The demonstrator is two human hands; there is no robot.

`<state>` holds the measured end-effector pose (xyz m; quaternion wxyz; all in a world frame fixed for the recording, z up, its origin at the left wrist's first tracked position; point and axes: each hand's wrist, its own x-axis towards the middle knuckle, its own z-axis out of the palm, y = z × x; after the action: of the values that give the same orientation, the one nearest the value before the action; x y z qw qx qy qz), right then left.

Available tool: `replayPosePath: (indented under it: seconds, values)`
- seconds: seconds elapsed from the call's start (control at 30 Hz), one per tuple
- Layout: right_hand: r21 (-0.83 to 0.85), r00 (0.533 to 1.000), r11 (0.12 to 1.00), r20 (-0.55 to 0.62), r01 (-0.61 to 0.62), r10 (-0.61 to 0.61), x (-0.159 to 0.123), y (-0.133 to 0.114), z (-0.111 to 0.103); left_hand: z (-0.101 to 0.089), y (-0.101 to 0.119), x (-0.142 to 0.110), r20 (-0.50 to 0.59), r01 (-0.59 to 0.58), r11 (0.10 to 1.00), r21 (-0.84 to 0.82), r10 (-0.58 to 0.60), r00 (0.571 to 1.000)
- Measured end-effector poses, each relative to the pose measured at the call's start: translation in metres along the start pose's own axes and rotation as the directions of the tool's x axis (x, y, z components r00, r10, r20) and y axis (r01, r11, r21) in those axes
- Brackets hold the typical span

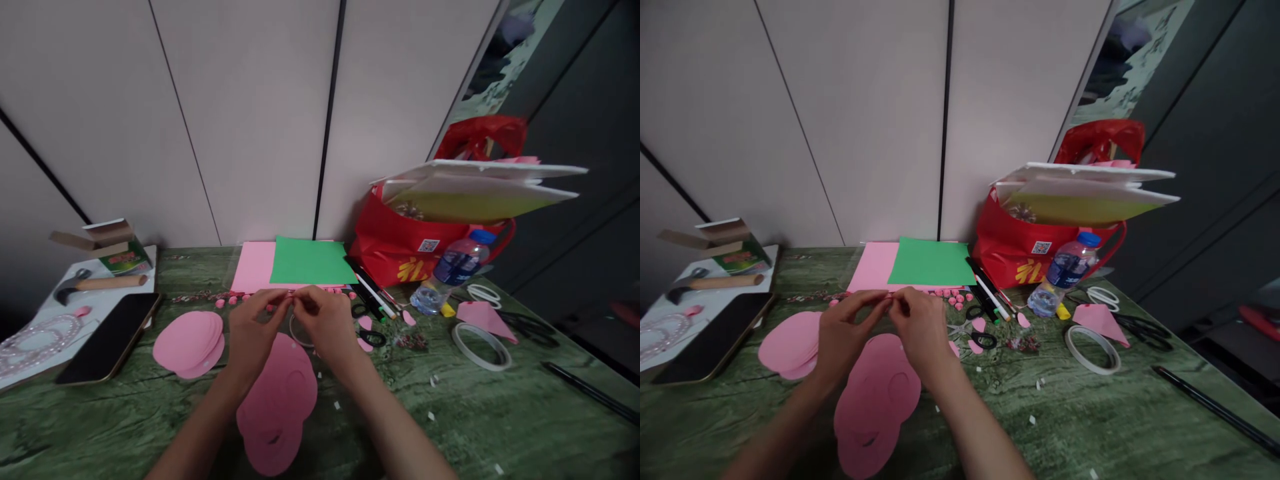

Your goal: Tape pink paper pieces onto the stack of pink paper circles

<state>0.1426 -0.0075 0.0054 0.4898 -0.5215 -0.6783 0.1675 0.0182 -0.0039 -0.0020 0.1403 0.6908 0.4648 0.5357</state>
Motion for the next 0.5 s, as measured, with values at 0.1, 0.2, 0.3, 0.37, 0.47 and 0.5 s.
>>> replayPosePath:
  seconds: [0.1,0.2,0.3,0.37,0.47,0.5]
  values:
    - [0.033,0.999,0.998,0.028,-0.047,0.046,0.000,-0.001,0.001,0.001,-0.004,-0.001,-0.006,-0.028,0.999,0.018,0.028,1.000]
    - [0.085,0.995,0.992,0.023,-0.094,0.092,0.000,0.000,0.004,0.002,-0.006,-0.001,-0.008,-0.042,0.999,0.011,0.042,0.999]
    - [0.135,0.991,0.981,0.028,-0.137,0.134,0.000,0.003,0.007,0.003,-0.008,-0.001,0.010,-0.015,1.000,-0.016,0.016,1.000]
    - [0.145,0.986,0.975,0.032,-0.166,0.163,0.000,0.007,0.010,0.004,-0.010,-0.002,0.012,0.003,1.000,-0.019,-0.003,1.000]
    - [0.159,0.977,0.964,0.036,-0.215,0.212,0.000,0.012,0.015,0.007,-0.014,-0.003,0.005,-0.001,1.000,-0.004,0.001,1.000]
    - [0.174,0.972,0.956,0.038,-0.235,0.232,0.000,0.014,0.016,0.008,-0.016,-0.004,0.004,-0.003,1.000,0.004,0.003,1.000]
